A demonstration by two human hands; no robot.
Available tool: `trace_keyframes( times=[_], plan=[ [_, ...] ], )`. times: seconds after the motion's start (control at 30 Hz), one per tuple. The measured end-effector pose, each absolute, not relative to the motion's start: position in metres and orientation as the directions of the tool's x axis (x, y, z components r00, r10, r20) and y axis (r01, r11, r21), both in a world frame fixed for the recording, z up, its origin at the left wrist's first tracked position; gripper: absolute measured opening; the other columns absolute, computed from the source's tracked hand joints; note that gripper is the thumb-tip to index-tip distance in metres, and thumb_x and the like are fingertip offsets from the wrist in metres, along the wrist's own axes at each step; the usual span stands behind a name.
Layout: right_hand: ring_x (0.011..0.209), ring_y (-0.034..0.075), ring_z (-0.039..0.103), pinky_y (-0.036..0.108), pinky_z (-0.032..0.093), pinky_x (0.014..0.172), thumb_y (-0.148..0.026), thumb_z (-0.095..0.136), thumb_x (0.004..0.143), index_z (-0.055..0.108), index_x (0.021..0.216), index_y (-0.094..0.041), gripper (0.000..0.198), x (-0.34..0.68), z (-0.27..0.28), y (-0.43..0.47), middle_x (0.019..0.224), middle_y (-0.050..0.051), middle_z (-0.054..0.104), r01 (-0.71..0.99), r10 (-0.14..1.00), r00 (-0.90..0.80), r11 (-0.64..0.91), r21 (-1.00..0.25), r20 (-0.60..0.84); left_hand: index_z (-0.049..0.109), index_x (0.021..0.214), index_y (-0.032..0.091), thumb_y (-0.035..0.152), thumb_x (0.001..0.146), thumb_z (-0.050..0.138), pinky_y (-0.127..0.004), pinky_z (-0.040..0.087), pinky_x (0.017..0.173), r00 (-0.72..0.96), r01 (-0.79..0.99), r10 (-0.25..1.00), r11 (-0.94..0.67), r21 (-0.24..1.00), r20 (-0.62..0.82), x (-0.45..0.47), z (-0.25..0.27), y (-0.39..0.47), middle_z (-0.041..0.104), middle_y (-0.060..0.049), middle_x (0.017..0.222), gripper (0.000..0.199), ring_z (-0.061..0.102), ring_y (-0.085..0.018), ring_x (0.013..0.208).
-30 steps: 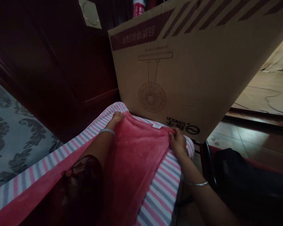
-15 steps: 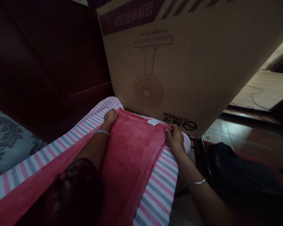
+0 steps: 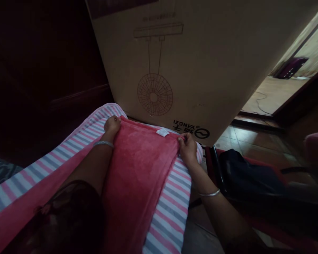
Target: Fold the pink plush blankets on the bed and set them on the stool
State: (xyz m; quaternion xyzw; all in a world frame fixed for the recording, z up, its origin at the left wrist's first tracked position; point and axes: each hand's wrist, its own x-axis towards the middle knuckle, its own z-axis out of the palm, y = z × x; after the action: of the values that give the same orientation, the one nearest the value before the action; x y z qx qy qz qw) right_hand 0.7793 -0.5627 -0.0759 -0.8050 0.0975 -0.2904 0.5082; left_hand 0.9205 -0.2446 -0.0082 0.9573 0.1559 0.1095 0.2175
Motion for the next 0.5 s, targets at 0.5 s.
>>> trace_keyframes(
  times=[0.5],
  plan=[
    [0.085,0.026,0.063,0.037,0.048,0.081,-0.033,0.051,0.078,0.063,0.090,-0.022,0.020,0.782,-0.081,-0.563,0.094,0.010,0.073,0.107,-0.404,0.834,-0.549,-0.829,0.375,0.073,0.096,0.015,0.043,0.099,0.046,-0.030,0.051,0.076,0.974,0.192,0.222,-0.914,0.358,0.044,0.904,0.012,-0.219,0.077,-0.013,0.104,0.038,0.072,-0.025,0.093]
  ],
)
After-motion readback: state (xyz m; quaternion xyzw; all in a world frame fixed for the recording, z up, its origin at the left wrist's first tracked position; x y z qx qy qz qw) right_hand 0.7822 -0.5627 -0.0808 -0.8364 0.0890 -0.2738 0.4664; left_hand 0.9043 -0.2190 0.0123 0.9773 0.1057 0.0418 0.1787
